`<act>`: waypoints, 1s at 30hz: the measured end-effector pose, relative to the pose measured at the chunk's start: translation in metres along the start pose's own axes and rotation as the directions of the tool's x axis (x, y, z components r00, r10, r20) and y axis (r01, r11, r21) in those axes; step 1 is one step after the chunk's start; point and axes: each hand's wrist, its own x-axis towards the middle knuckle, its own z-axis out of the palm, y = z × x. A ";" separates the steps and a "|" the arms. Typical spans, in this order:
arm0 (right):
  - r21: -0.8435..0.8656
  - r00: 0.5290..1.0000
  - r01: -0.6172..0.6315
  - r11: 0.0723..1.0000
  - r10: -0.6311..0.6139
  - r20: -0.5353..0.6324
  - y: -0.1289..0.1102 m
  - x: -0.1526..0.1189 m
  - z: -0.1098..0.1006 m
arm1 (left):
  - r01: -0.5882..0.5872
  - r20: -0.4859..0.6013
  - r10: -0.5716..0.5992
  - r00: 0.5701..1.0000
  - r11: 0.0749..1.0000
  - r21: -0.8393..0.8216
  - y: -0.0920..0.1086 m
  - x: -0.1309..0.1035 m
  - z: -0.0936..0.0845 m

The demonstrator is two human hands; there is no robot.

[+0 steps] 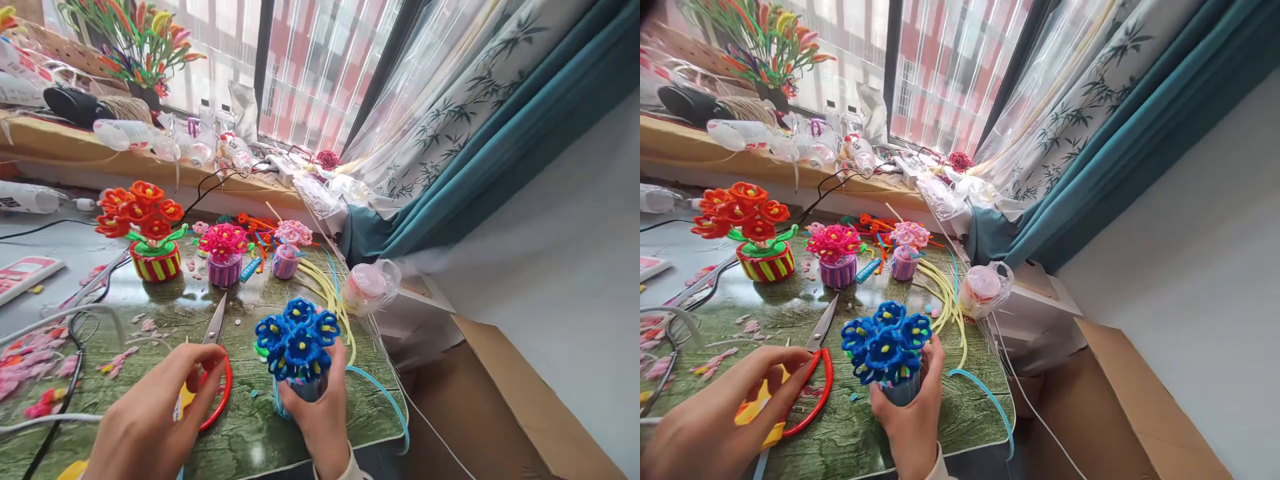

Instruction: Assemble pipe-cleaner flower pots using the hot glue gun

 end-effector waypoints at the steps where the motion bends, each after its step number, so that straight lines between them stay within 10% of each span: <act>1: 0.037 1.000 -0.004 0.999 0.005 -0.017 0.003 0.001 0.004 | -0.026 -0.004 0.026 1.000 1.000 -0.010 0.004 0.003 0.001; 12: 0.159 0.996 0.041 0.987 -0.028 -0.083 0.029 -0.006 0.023 | -0.356 -0.080 0.350 0.934 0.931 -0.086 0.059 0.019 0.010; 23: 0.033 0.969 0.181 0.983 -0.173 -0.175 -0.012 -0.022 -0.054 | -0.499 -0.059 0.500 0.864 0.866 0.026 0.080 0.024 0.003; 30: 0.049 0.998 0.049 0.998 -0.048 -0.031 -0.033 -0.019 -0.055 | -0.505 -0.039 0.509 0.860 0.859 0.084 0.084 0.024 0.004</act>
